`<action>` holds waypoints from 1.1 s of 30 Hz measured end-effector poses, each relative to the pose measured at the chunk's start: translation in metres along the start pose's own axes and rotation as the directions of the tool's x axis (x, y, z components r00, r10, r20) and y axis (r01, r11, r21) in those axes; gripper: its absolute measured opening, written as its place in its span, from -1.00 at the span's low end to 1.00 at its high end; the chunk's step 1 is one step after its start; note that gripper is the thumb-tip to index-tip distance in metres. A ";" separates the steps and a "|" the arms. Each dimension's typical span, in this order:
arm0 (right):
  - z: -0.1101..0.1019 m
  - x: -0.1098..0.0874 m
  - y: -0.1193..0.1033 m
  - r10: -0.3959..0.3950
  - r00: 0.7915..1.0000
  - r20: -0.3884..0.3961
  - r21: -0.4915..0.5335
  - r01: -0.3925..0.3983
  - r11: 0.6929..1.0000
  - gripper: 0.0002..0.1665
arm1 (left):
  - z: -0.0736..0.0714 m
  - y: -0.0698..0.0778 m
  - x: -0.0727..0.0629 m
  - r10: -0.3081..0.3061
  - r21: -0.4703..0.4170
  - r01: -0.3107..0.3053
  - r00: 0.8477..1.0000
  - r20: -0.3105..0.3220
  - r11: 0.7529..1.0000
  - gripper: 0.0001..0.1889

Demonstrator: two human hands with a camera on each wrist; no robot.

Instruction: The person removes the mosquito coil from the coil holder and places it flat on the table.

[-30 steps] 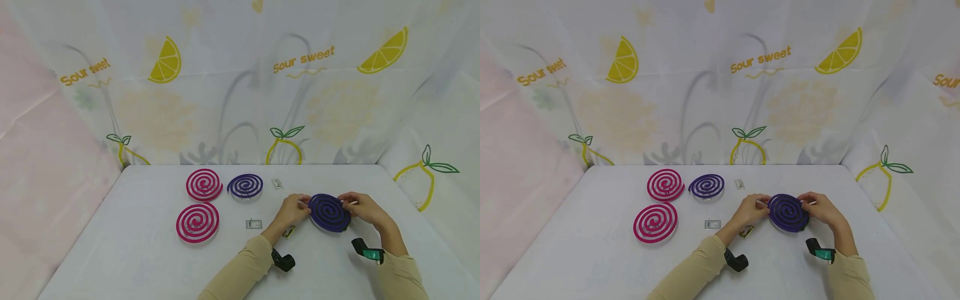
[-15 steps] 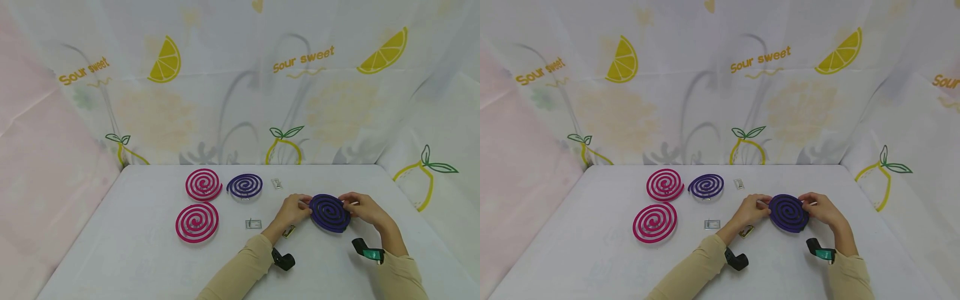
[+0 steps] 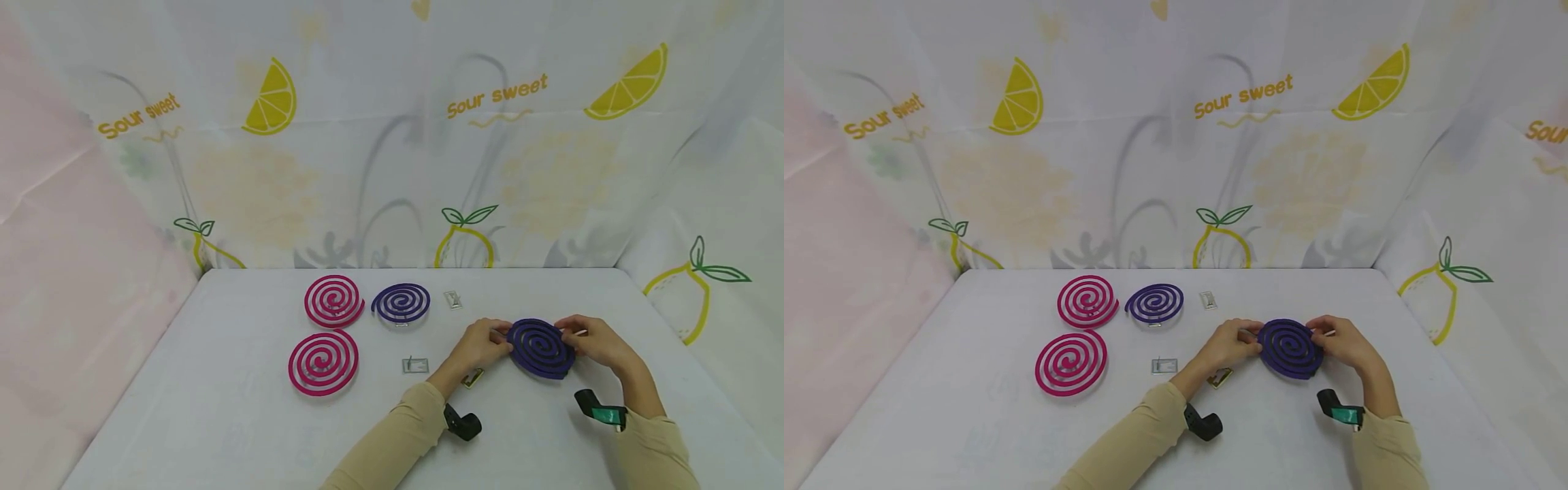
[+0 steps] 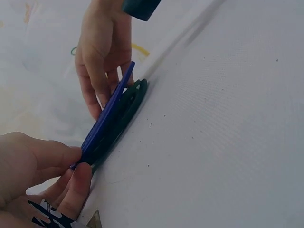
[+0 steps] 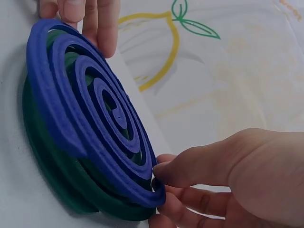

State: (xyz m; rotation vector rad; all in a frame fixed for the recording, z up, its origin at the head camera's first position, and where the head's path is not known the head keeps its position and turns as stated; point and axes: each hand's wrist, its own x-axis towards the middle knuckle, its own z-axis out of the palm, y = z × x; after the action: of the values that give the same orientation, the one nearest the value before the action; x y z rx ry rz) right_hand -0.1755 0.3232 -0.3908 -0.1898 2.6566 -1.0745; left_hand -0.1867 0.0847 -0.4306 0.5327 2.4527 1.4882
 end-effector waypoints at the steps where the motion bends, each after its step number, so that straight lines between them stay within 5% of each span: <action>1: 0.000 0.000 0.000 -0.001 1.000 0.000 -0.002 0.001 1.000 -0.60 | 0.000 0.000 0.000 -0.002 -0.002 0.002 1.000 0.001 1.000 -0.60; 18: 0.002 0.001 0.002 -0.036 0.999 -0.015 -0.023 0.036 0.999 -0.64 | -0.003 0.002 -0.003 0.010 0.001 -0.010 0.999 0.035 1.000 -0.59; 33: 0.006 0.003 -0.008 -0.074 0.962 -0.263 -0.165 0.030 0.986 -0.61 | -0.011 0.001 -0.004 0.070 0.025 -0.070 0.997 -0.022 0.997 -0.62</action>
State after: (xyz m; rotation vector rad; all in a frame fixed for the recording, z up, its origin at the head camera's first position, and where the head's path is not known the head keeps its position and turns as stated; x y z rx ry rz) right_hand -0.1763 0.3124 -0.3900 -0.1556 2.9998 -0.9627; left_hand -0.1871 0.0745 -0.4244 0.6153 2.4973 1.5002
